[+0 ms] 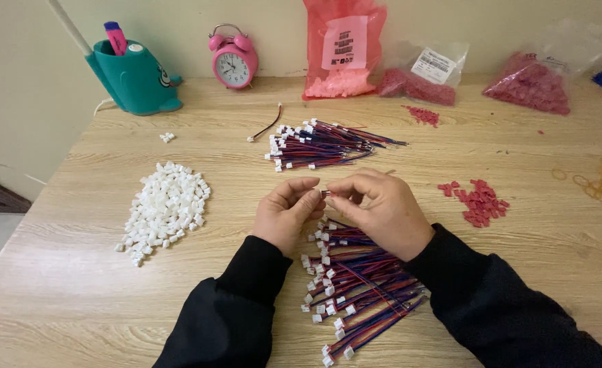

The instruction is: Assembling small electronic wire connectors by inserting wires into plastic housings

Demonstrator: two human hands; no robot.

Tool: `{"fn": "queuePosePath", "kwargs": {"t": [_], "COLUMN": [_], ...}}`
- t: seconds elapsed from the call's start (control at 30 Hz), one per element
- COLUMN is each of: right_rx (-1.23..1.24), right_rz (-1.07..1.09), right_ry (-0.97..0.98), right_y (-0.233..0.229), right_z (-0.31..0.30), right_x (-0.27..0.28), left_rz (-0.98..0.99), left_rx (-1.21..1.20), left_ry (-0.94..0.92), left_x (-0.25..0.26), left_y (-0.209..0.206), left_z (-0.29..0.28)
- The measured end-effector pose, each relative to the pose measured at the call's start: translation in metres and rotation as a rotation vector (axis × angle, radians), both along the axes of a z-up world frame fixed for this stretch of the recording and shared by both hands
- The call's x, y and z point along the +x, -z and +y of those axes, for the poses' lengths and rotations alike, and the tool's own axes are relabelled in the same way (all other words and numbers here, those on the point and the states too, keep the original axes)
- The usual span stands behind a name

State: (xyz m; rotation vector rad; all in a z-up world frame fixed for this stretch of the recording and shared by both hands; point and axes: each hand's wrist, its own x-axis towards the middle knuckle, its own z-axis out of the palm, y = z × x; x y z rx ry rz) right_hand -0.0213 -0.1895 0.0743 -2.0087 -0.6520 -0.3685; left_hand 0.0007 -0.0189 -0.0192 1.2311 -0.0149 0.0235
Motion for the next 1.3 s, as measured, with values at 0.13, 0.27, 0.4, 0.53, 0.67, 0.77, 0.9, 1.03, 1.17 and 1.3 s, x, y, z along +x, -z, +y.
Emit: {"fn": "queuePosePath", "kwargs": {"t": [0.13,0.27,0.4,0.53,0.67,0.77,0.9,1.03,1.17,1.3], "right_rx": [-0.195,-0.189,-0.046,0.002,0.024,-0.022,-0.045,0.011,0.040,0.024], "right_rz": [-0.326,-0.310,-0.101,-0.011,0.054,-0.019,-0.125,-0.102,-0.063,-0.077], "right_ry": [0.071,0.059,-0.060,-0.055,-0.044,-0.026,-0.017,-0.011,-0.006,0.006], "right_y": [-0.002,0.000,0.010,0.019,0.020,0.015,0.009,0.013,0.010,0.014], "right_z": [-0.003,-0.004,-0.006,-0.008,-0.009,-0.007,-0.004,-0.003,0.000,-0.001], "right_x": [0.004,0.005,0.008,0.013,0.013,0.009,0.006,0.006,0.002,0.003], "left_rz": [-0.021,-0.028,-0.059,-0.057,-0.068,-0.076,-0.087,-0.102,-0.124,-0.163], "left_rx": [-0.037,-0.108,-0.147,-0.165,-0.155,-0.172,-0.155,-0.143,-0.136,-0.077], "left_ry": [0.009,0.067,0.100,0.116,0.112,0.105,0.094,0.102,0.111,0.123], "left_x": [-0.009,-0.010,-0.010,-0.011,-0.013,-0.013,-0.013,-0.013,-0.014,-0.015], "left_y": [-0.011,-0.009,-0.004,-0.006,-0.012,-0.015,-0.016,-0.019,-0.022,-0.026], "left_z": [-0.002,-0.002,-0.003,-0.003,-0.002,-0.002,0.000,0.000,0.001,0.002]}}
